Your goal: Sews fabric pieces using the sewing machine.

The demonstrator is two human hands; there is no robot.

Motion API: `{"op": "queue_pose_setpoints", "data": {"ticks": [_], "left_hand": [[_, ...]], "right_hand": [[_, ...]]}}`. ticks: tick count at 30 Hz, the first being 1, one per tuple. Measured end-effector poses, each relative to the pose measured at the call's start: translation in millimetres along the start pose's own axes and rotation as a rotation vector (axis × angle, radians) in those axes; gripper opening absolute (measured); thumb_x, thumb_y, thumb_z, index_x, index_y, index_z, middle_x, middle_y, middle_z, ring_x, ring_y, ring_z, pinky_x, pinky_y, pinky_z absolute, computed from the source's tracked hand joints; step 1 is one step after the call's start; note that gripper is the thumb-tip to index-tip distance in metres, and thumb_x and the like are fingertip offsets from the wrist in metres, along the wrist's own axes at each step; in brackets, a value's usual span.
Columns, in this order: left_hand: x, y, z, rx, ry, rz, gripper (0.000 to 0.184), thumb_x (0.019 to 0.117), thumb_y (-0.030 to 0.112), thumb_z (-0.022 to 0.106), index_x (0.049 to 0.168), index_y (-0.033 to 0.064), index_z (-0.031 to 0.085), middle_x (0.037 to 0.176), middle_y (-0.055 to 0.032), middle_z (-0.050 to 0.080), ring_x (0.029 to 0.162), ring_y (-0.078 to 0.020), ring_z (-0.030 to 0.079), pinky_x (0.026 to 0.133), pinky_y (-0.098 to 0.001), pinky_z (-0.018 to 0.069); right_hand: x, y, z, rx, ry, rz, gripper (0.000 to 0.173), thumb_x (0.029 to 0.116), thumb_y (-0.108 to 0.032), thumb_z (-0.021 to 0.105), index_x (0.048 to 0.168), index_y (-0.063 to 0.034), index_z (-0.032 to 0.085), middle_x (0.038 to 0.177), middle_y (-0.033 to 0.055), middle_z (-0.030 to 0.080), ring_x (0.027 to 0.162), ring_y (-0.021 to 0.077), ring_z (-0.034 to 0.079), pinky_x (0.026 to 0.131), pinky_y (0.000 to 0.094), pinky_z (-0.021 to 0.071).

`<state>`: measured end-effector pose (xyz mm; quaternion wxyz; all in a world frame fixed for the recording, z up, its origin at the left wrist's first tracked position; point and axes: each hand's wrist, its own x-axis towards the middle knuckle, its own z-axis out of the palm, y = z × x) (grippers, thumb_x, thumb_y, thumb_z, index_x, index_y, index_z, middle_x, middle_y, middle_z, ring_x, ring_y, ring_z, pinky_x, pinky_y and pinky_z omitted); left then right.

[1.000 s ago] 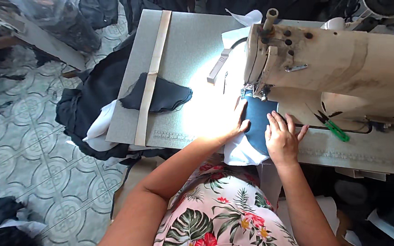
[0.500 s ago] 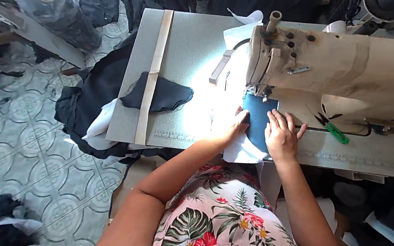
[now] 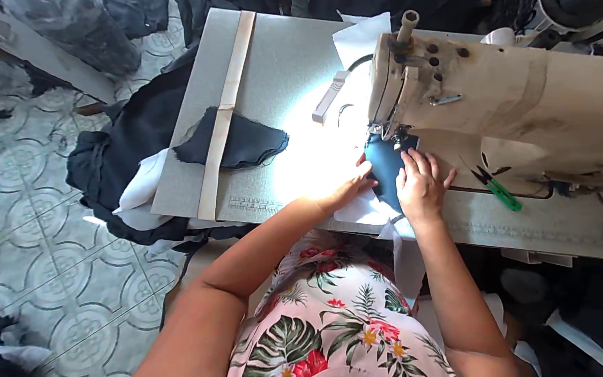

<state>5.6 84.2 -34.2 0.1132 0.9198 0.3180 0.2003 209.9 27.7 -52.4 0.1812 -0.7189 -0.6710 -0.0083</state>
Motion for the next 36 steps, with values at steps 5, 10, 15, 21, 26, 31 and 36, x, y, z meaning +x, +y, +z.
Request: {"op": "queue_pose_setpoints", "data": {"ticks": [5,10,15,21,26,31,36], "left_hand": [[-8.7,31.4,-10.5,-0.093,-0.281,0.199,0.042,0.1062,0.04,0.049,0.089,0.0076,0.071,0.102,-0.0111,0.069,0.114,-0.0315,0.063,0.099,-0.0521,0.0485],[-22.2,50.4,1.0,-0.098,-0.244,0.301,0.027,0.1043,0.031,0.057,0.098,0.0121,0.075,0.098,-0.0081,0.069,0.103,-0.0274,0.066,0.091,-0.0489,0.0524],[-32.2,49.4,9.6,-0.112,-0.11,0.303,0.021,0.1048,0.027,0.057,0.098,0.0191,0.076,0.133,-0.0061,0.064,0.139,-0.0289,0.051,0.116,-0.0722,0.0258],[-30.1,47.7,13.7,-0.135,-0.162,0.291,0.024,0.1077,0.028,0.052,0.106,0.0122,0.07,0.126,-0.0084,0.068,0.133,-0.0296,0.058,0.113,-0.0704,0.0331],[-30.4,48.2,16.5,-0.128,-0.116,0.287,0.021,0.105,0.029,0.057,0.104,0.0151,0.073,0.122,-0.006,0.07,0.129,-0.0269,0.06,0.112,-0.0715,0.0328],[-29.9,48.6,15.6,-0.111,-0.129,0.287,0.021,0.1047,0.029,0.057,0.105,0.0158,0.073,0.122,-0.0052,0.069,0.129,-0.0269,0.06,0.112,-0.0725,0.032],[-30.3,49.0,16.3,-0.072,-0.13,0.309,0.022,0.1051,0.029,0.056,0.106,0.0154,0.073,0.121,-0.0054,0.07,0.13,-0.0267,0.059,0.111,-0.0716,0.0316]], "right_hand": [[-0.3,1.7,0.9,0.029,-0.01,0.008,0.039,0.1046,-0.022,0.046,0.138,-0.0177,0.065,0.147,0.0036,0.06,0.144,0.037,0.046,0.11,0.0805,0.02],[0.6,1.4,-0.2,0.032,-0.003,0.016,0.039,0.1046,-0.023,0.046,0.139,-0.0188,0.065,0.147,0.0025,0.06,0.144,0.0355,0.046,0.109,0.0789,0.0246],[1.8,1.1,-0.2,0.021,-0.02,0.023,0.039,0.1048,-0.023,0.045,0.139,-0.0197,0.064,0.148,0.0022,0.059,0.145,0.0348,0.045,0.109,0.0791,0.0239],[-0.8,5.8,-2.3,0.127,0.006,0.001,0.041,0.1047,-0.021,0.045,0.142,-0.017,0.062,0.154,0.009,0.053,0.145,0.0342,0.045,0.113,0.0738,0.0257],[-45.6,30.2,-23.7,0.358,0.096,-0.12,0.039,0.0978,0.001,0.043,0.127,-0.0034,0.069,0.13,0.0195,0.065,0.124,0.0347,0.061,0.106,0.048,0.0486],[-88.3,31.5,-18.3,0.378,0.169,-0.208,0.032,0.0944,0.001,0.052,0.106,-0.0105,0.079,0.104,0.011,0.074,0.109,0.0288,0.067,0.106,0.0495,0.0468],[-95.4,28.5,-12.0,0.301,0.183,-0.228,0.031,0.0944,-0.002,0.057,0.107,-0.0174,0.081,0.105,0.0087,0.074,0.113,0.0292,0.066,0.109,0.0548,0.043]]}}
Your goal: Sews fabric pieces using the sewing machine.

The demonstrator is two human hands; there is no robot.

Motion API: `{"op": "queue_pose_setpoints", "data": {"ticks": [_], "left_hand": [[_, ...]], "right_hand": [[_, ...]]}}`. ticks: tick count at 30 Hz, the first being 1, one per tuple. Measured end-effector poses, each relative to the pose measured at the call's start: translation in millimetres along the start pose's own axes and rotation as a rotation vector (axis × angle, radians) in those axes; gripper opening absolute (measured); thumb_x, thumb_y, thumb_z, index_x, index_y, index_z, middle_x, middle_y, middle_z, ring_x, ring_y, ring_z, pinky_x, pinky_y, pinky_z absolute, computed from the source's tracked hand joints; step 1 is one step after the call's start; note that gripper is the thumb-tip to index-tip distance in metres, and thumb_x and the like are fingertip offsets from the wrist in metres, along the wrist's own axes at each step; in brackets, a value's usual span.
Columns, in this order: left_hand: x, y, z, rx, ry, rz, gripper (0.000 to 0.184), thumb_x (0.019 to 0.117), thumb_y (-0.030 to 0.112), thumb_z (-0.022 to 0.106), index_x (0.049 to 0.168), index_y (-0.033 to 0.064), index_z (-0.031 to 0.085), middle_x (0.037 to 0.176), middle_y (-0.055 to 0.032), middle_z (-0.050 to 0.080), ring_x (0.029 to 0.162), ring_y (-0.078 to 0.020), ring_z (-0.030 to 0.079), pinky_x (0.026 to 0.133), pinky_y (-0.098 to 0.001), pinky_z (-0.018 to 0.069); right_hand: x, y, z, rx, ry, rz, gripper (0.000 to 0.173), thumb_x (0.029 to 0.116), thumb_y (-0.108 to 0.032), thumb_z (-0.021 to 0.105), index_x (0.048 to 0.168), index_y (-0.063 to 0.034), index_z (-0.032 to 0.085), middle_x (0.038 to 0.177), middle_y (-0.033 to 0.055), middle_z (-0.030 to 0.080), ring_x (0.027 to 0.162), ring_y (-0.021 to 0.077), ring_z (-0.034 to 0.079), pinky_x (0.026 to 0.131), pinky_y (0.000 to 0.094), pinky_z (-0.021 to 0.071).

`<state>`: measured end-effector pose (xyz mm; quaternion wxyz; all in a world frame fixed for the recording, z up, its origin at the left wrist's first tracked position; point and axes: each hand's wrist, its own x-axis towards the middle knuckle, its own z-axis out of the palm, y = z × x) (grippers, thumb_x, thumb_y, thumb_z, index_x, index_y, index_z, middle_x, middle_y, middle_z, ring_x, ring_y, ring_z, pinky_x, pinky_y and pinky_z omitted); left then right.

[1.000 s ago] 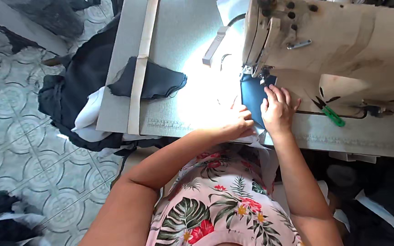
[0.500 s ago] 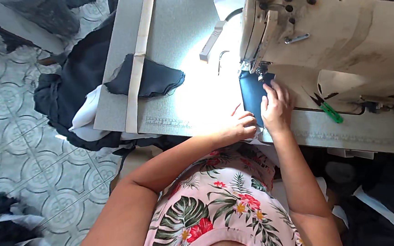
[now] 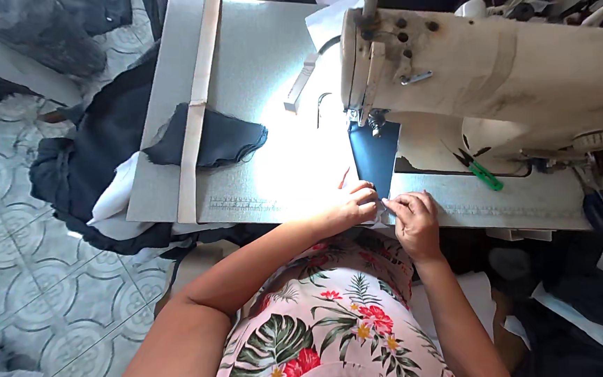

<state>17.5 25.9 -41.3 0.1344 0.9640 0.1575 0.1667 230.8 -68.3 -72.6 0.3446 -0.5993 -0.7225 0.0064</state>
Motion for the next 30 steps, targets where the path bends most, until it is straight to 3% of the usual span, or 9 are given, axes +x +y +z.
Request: {"op": "queue_pose_setpoints", "data": {"ticks": [2,6,8,10,13,17,20,25,30], "left_hand": [[-1.9,0.7,-2.7,0.026,-0.006,0.008,0.025,0.1066,0.03,0.053,0.107,0.0159,0.073,0.118,-0.0042,0.071,0.127,-0.0244,0.062,0.112,-0.0702,0.0324],[-3.9,0.8,-17.8,0.074,0.072,-0.105,0.027,0.1038,0.032,0.056,0.108,0.0137,0.074,0.096,-0.0048,0.072,0.097,-0.0226,0.071,0.105,-0.0594,0.0464],[-3.1,1.9,-23.7,0.096,0.105,-0.253,0.029,0.1034,0.031,0.057,0.112,0.0083,0.074,0.101,-0.0106,0.073,0.096,-0.0267,0.072,0.097,-0.052,0.0548],[0.2,6.2,-26.3,0.069,0.065,-0.436,0.034,0.1034,0.027,0.059,0.126,0.0036,0.07,0.124,-0.0169,0.069,0.102,-0.0302,0.073,0.082,-0.0447,0.061],[5.2,8.1,-22.8,0.04,0.002,-0.59,0.043,0.1029,0.026,0.059,0.139,0.0022,0.061,0.144,-0.0167,0.059,0.119,-0.0314,0.067,0.094,-0.0462,0.0571],[4.7,4.2,-16.6,0.061,0.027,-0.564,0.039,0.1006,0.022,0.062,0.132,0.0,0.066,0.139,-0.0183,0.062,0.123,-0.0327,0.064,0.101,-0.0454,0.0533],[6.6,4.1,-20.7,0.064,-0.046,-0.576,0.039,0.1018,0.024,0.061,0.134,0.0019,0.065,0.144,-0.0166,0.059,0.127,-0.0332,0.061,0.104,-0.0447,0.051],[7.5,0.7,-22.7,0.137,-0.037,-0.539,0.037,0.098,0.025,0.063,0.13,0.0058,0.068,0.14,-0.0131,0.063,0.126,-0.0325,0.062,0.103,-0.0469,0.051],[11.4,-33.5,-25.0,0.008,0.016,-0.494,0.032,0.0989,0.008,0.06,0.129,-0.0004,0.066,0.14,-0.0183,0.061,0.127,-0.0346,0.061,0.104,-0.0487,0.0499]], "right_hand": [[-0.9,1.3,2.0,-0.026,0.012,-0.018,0.03,0.0943,-0.003,0.058,0.107,-0.0188,0.081,0.105,0.0086,0.074,0.113,0.0298,0.067,0.109,0.0555,0.0432],[-2.2,3.8,4.5,-0.04,0.019,-0.044,0.031,0.0967,-0.006,0.055,0.108,-0.0195,0.08,0.116,0.0071,0.075,0.116,0.0291,0.067,0.111,0.0555,0.0415],[-1.9,4.1,4.5,-0.04,0.006,-0.052,0.033,0.0976,-0.006,0.053,0.11,-0.0199,0.08,0.123,0.0047,0.074,0.12,0.0281,0.065,0.112,0.0554,0.0394],[-1.2,3.4,4.6,-0.045,0.0,-0.051,0.033,0.098,-0.006,0.052,0.109,-0.0196,0.08,0.123,0.0019,0.074,0.121,0.0271,0.065,0.113,0.0548,0.0389],[-0.3,2.7,3.9,-0.053,-0.003,-0.048,0.032,0.0987,-0.007,0.051,0.108,-0.0198,0.08,0.12,-0.0007,0.076,0.12,0.0257,0.066,0.112,0.053,0.0395],[-0.2,3.3,4.1,-0.051,-0.005,-0.057,0.033,0.0983,-0.007,0.051,0.107,-0.0195,0.08,0.119,-0.0007,0.076,0.119,0.0267,0.066,0.111,0.0532,0.0404],[0.8,1.9,2.9,-0.05,-0.015,-0.051,0.032,0.0986,-0.007,0.051,0.107,-0.0198,0.079,0.12,-0.0007,0.076,0.119,0.0268,0.066,0.11,0.053,0.041],[8.3,-6.9,0.4,-0.086,-0.046,-0.052,0.03,0.0972,-0.007,0.053,0.105,-0.0179,0.08,0.117,0.0005,0.076,0.117,0.0282,0.067,0.107,0.0553,0.0433],[30.2,-24.6,9.5,-0.164,-0.085,-0.007,0.024,0.0961,-0.009,0.059,0.102,-0.0169,0.08,0.115,0.0002,0.076,0.117,0.0304,0.066,0.105,0.0589,0.044]]}}
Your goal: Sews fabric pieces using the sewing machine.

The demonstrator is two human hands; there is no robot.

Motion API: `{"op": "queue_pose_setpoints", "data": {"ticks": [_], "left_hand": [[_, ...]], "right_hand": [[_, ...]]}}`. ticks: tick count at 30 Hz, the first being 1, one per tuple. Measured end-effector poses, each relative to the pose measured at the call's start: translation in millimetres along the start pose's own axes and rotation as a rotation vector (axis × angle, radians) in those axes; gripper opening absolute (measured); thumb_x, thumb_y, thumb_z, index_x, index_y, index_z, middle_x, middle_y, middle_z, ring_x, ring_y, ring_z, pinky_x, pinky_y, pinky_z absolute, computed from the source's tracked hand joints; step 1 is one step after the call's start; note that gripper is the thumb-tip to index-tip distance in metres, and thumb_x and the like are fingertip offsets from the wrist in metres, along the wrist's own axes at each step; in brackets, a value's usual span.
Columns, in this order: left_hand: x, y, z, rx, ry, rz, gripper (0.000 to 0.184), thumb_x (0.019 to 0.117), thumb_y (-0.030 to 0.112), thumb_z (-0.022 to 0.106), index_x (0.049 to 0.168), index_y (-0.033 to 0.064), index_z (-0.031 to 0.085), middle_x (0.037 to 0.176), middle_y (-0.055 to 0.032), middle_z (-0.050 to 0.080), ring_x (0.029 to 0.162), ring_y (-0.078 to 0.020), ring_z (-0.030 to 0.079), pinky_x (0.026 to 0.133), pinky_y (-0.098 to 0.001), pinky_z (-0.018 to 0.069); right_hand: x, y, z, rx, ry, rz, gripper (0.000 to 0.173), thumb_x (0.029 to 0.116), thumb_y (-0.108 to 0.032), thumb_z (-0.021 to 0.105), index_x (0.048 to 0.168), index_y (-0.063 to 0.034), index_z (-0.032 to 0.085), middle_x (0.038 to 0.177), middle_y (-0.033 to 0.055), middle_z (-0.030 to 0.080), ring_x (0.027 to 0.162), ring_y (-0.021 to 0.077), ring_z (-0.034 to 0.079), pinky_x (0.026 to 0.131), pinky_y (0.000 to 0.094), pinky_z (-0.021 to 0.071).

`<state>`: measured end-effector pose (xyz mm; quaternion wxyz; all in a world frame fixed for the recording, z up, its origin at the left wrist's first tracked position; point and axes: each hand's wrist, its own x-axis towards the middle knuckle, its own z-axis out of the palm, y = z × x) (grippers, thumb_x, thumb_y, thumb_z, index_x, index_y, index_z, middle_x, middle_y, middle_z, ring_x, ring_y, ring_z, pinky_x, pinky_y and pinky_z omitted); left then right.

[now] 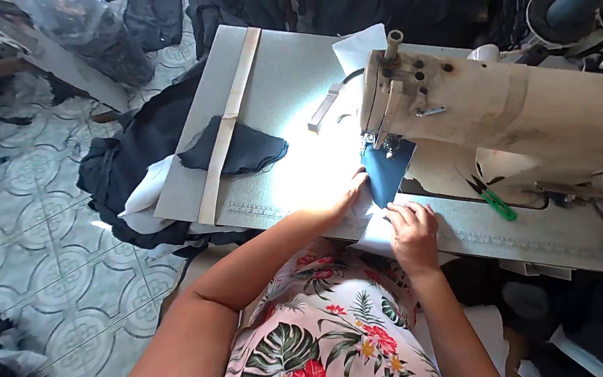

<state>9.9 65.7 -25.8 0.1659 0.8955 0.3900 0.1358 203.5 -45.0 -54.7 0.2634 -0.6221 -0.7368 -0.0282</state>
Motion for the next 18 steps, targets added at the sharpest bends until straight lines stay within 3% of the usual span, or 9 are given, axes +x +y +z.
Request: {"op": "queue_pose_setpoints", "data": {"ticks": [4,6,7,8,9,11,14,16,18], "left_hand": [[14.0,-13.6,-15.9,0.127,0.007,0.025,0.033,0.1023,0.011,0.053,0.132,0.0066,0.067,0.138,-0.0126,0.064,0.122,-0.0272,0.065,0.101,-0.0446,0.0522],[13.5,3.6,-31.2,0.159,0.084,-0.051,0.026,0.1025,0.018,0.053,0.118,0.0113,0.072,0.116,-0.0088,0.071,0.105,-0.0221,0.067,0.09,-0.0427,0.052],[15.8,28.1,-47.6,0.115,0.027,-0.192,0.022,0.1036,0.018,0.056,0.112,0.01,0.074,0.106,-0.0082,0.073,0.098,-0.0195,0.068,0.087,-0.0388,0.0532],[27.1,58.7,-77.5,0.0,-0.249,-0.432,0.025,0.1082,0.016,0.051,0.124,0.0082,0.068,0.12,-0.0091,0.069,0.111,-0.0196,0.063,0.098,-0.0375,0.0485],[25.3,58.2,-75.8,-0.076,-0.301,-0.426,0.029,0.109,0.013,0.048,0.131,0.0044,0.064,0.129,-0.0128,0.066,0.118,-0.0236,0.062,0.103,-0.0401,0.0466],[7.6,16.5,-24.0,-0.049,-0.089,-0.098,0.032,0.1035,0.007,0.046,0.126,0.0003,0.067,0.127,-0.0184,0.068,0.11,-0.0302,0.069,0.094,-0.0441,0.0558],[4.0,21.7,-11.2,-0.049,-0.118,-0.081,0.032,0.1022,0.003,0.046,0.125,0.0018,0.067,0.128,-0.0165,0.066,0.11,-0.0293,0.069,0.093,-0.044,0.0565],[-0.5,27.0,-5.7,-0.014,-0.057,-0.054,0.028,0.0992,0.003,0.05,0.116,0.0031,0.072,0.12,-0.0135,0.07,0.111,-0.0274,0.068,0.095,-0.0415,0.056],[-9.0,28.5,-3.3,-0.006,-0.051,-0.054,0.028,0.0997,0.004,0.05,0.119,0.0036,0.071,0.124,-0.0133,0.069,0.117,-0.0272,0.066,0.099,-0.0409,0.0545]], "right_hand": [[17.0,-10.8,10.2,-0.043,0.009,0.021,0.022,0.095,-0.009,0.061,0.103,-0.0151,0.08,0.113,0.0018,0.076,0.116,0.0285,0.067,0.104,0.0588,0.0455],[18.9,-15.0,14.4,-0.047,0.016,0.035,0.022,0.0951,-0.01,0.061,0.105,-0.0155,0.08,0.114,0.0022,0.076,0.116,0.0289,0.068,0.104,0.0599,0.0462],[19.4,-16.4,15.1,-0.044,0.016,0.043,0.022,0.0954,-0.012,0.061,0.106,-0.0152,0.08,0.114,0.0027,0.076,0.116,0.0297,0.068,0.104,0.0609,0.0469],[21.7,-17.1,14.6,-0.043,0.023,0.046,0.021,0.0952,-0.013,0.062,0.106,-0.0148,0.08,0.114,0.0034,0.076,0.116,0.0304,0.069,0.104,0.0619,0.0474],[23.5,-17.3,14.5,-0.046,0.037,0.044,0.02,0.094,-0.012,0.063,0.104,-0.0143,0.08,0.114,0.0035,0.077,0.115,0.0306,0.069,0.103,0.0625,0.0478],[23.3,-18.8,15.2,-0.053,0.071,0.033,0.022,0.0886,-0.005,0.063,0.099,-0.0127,0.08,0.111,0.0036,0.077,0.113,0.0303,0.07,0.1,0.063,0.0493],[23.2,-19.5,12.7,-0.043,0.069,0.022,0.021,0.0846,0.001,0.066,0.096,-0.0092,0.079,0.11,0.0055,0.077,0.112,0.0315,0.07,0.099,0.0629,0.0503],[25.5,-17.5,13.4,-0.031,0.087,0.012,0.021,0.086,0.0,0.065,0.097,-0.0092,0.08,0.109,0.0061,0.077,0.11,0.0316,0.07,0.098,0.0616,0.0513],[25.3,-17.2,15.6,-0.022,0.102,0.009,0.022,0.0888,-0.003,0.063,0.098,-0.0111,0.081,0.107,0.0056,0.077,0.109,0.0307,0.071,0.097,0.0588,0.0524]]}}
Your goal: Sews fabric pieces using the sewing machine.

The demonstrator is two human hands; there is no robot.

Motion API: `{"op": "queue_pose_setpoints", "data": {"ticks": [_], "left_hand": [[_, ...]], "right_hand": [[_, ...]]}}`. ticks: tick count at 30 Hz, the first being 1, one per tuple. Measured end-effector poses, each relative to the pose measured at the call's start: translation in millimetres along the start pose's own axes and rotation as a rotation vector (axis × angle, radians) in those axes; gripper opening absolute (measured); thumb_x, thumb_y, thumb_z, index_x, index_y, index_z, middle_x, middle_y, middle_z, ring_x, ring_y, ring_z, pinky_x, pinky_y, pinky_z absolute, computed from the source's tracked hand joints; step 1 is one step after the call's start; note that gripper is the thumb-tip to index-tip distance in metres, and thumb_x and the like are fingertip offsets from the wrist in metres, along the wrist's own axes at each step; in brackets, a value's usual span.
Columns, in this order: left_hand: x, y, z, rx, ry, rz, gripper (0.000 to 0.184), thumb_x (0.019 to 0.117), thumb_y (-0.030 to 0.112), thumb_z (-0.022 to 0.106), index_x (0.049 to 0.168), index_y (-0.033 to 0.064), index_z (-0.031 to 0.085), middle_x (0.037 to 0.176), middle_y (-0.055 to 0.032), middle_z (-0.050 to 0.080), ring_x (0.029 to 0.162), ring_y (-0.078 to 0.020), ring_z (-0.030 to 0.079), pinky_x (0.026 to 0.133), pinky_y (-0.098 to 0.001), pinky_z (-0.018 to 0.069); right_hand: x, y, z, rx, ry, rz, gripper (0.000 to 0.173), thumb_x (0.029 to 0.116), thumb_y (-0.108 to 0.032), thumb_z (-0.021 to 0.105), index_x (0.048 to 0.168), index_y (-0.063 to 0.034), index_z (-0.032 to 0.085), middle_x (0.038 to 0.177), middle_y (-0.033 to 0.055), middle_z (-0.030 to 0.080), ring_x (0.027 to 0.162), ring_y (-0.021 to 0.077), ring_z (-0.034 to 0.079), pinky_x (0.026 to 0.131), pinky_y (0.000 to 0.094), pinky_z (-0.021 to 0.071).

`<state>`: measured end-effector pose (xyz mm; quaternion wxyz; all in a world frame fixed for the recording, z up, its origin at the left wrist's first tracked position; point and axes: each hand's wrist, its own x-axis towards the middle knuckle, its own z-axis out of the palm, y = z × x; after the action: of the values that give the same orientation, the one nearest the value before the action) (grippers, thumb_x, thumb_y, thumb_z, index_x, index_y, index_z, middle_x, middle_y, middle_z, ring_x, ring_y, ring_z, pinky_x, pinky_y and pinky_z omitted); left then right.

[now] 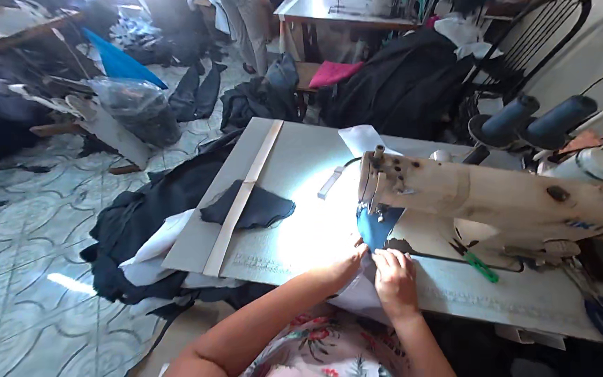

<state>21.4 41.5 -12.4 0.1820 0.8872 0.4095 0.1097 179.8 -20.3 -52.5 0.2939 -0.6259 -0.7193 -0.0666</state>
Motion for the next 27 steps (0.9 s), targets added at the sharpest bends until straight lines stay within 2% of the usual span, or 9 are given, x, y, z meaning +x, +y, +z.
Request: {"op": "queue_pose_setpoints", "data": {"ticks": [2,5,9,11,15,20,23,27], "left_hand": [[-4.7,2.0,-0.7,-0.011,-0.036,-0.044,0.036,0.1023,0.007,0.047,0.134,0.0043,0.064,0.142,-0.0172,0.06,0.126,-0.0301,0.063,0.103,-0.0442,0.0513],[-6.7,-1.9,6.8,0.02,0.015,-0.053,0.041,0.1032,0.012,0.044,0.141,0.0102,0.061,0.152,-0.0136,0.054,0.13,-0.0292,0.061,0.104,-0.0465,0.0502],[-6.2,-8.1,13.3,0.041,0.062,-0.019,0.037,0.1035,0.015,0.045,0.133,0.0089,0.066,0.146,-0.0126,0.058,0.131,-0.0285,0.058,0.105,-0.0474,0.0487],[-6.3,-8.8,15.7,0.053,0.115,-0.016,0.035,0.1034,0.02,0.047,0.128,0.0103,0.069,0.141,-0.0111,0.062,0.128,-0.0284,0.06,0.102,-0.0482,0.0507],[-3.4,-8.6,13.8,0.042,0.114,-0.013,0.032,0.1023,0.026,0.054,0.125,0.0084,0.07,0.138,-0.014,0.063,0.125,-0.0314,0.062,0.101,-0.0506,0.0511],[3.4,-23.0,6.2,0.076,0.137,0.03,0.028,0.0989,0.017,0.058,0.122,0.0073,0.071,0.138,-0.0134,0.064,0.123,-0.0309,0.063,0.101,-0.0502,0.0518],[14.1,-37.0,-1.8,0.061,0.115,0.06,0.028,0.0987,0.012,0.057,0.123,0.0051,0.069,0.139,-0.0131,0.063,0.122,-0.0304,0.065,0.098,-0.0495,0.0533],[19.5,-45.6,-9.7,0.103,0.144,0.088,0.026,0.0993,0.01,0.055,0.12,0.0072,0.071,0.131,-0.0126,0.067,0.113,-0.0289,0.068,0.093,-0.0467,0.0559]], "right_hand": [[0.7,0.9,-0.9,0.011,-0.018,0.004,0.023,0.0907,-0.003,0.061,0.099,-0.0117,0.08,0.109,0.0055,0.077,0.111,0.0303,0.07,0.099,0.0573,0.0514],[-1.1,2.0,-1.2,0.016,-0.055,0.011,0.024,0.0909,-0.002,0.059,0.1,-0.0115,0.08,0.11,0.0064,0.077,0.111,0.0307,0.07,0.099,0.0564,0.0509],[0.1,3.9,-0.6,0.033,-0.083,0.017,0.022,0.0931,-0.007,0.06,0.102,-0.0121,0.08,0.11,0.0062,0.077,0.111,0.0309,0.069,0.1,0.0566,0.0504],[0.7,4.1,-0.4,0.032,-0.091,0.016,0.023,0.0936,-0.007,0.059,0.102,-0.0118,0.08,0.11,0.0059,0.076,0.112,0.0305,0.069,0.101,0.0562,0.0499],[1.3,3.1,-0.3,0.016,-0.109,0.019,0.023,0.0936,-0.007,0.06,0.102,-0.0126,0.08,0.11,0.0056,0.076,0.113,0.0304,0.069,0.102,0.0566,0.0487],[10.3,-7.3,7.5,-0.007,-0.095,0.003,0.023,0.0902,-0.003,0.062,0.102,-0.0114,0.08,0.11,0.0069,0.076,0.113,0.0318,0.068,0.1,0.0587,0.0486],[19.6,-16.5,16.3,-0.013,-0.104,0.031,0.022,0.0904,-0.002,0.062,0.103,-0.0095,0.078,0.112,0.0105,0.074,0.118,0.0345,0.065,0.105,0.0615,0.0447],[29.2,-25.1,24.9,-0.003,-0.063,0.08,0.018,0.0912,-0.002,0.062,0.097,-0.0089,0.077,0.107,0.0116,0.074,0.116,0.0344,0.066,0.105,0.0608,0.0446]]}}
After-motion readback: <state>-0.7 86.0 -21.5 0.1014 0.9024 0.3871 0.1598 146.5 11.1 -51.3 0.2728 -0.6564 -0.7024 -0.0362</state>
